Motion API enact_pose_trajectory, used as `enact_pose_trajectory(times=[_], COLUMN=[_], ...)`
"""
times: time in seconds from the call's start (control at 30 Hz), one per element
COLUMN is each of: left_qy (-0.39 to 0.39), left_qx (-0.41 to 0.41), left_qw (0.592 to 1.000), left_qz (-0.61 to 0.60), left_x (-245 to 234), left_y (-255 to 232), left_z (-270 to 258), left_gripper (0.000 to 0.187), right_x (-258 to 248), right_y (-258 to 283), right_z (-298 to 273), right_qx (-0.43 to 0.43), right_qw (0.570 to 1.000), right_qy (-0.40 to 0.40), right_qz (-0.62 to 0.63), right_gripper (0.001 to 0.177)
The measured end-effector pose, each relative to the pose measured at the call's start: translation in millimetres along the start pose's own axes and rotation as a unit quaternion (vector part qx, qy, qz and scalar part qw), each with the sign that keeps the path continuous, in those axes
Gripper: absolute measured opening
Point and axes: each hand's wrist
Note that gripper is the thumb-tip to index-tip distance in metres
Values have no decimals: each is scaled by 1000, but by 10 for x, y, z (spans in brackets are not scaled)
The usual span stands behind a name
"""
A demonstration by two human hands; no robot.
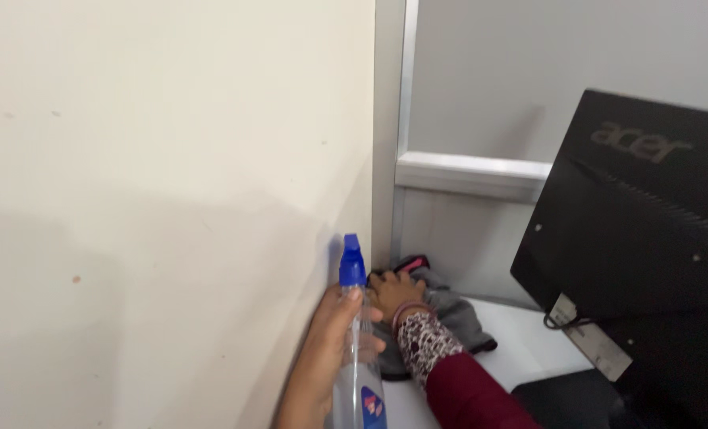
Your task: The person wipes down the back and base of a computer monitor with a cloth, then turns the monitor around to clean the screen, and finally wipes a computer mouse.
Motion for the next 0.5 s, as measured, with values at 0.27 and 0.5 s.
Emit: enact_pose_trajectory(times=[0.27, 0.5], left_qy=[15, 12], left_qx=[4, -6], left_qw=[1000, 1000], left_qz=[-9, -3], left_x=[-34, -49], left_y=[53, 47], left_z=[51, 3], left_gripper=[57, 60], right_x=[148, 105], right_y=[-83, -76], right_z=[-378, -1083], right_qx=[-82, -139], right_qw=[995, 989], right_qy=[2, 19], right_qz=[-48, -37], right_gripper=[54, 54])
Point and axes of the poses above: each hand's wrist, its own z-axis towards the middle knuckle, its own x-axis out of the palm, y = z × x, and after that the axes turned 7 degrees about z, right-handed
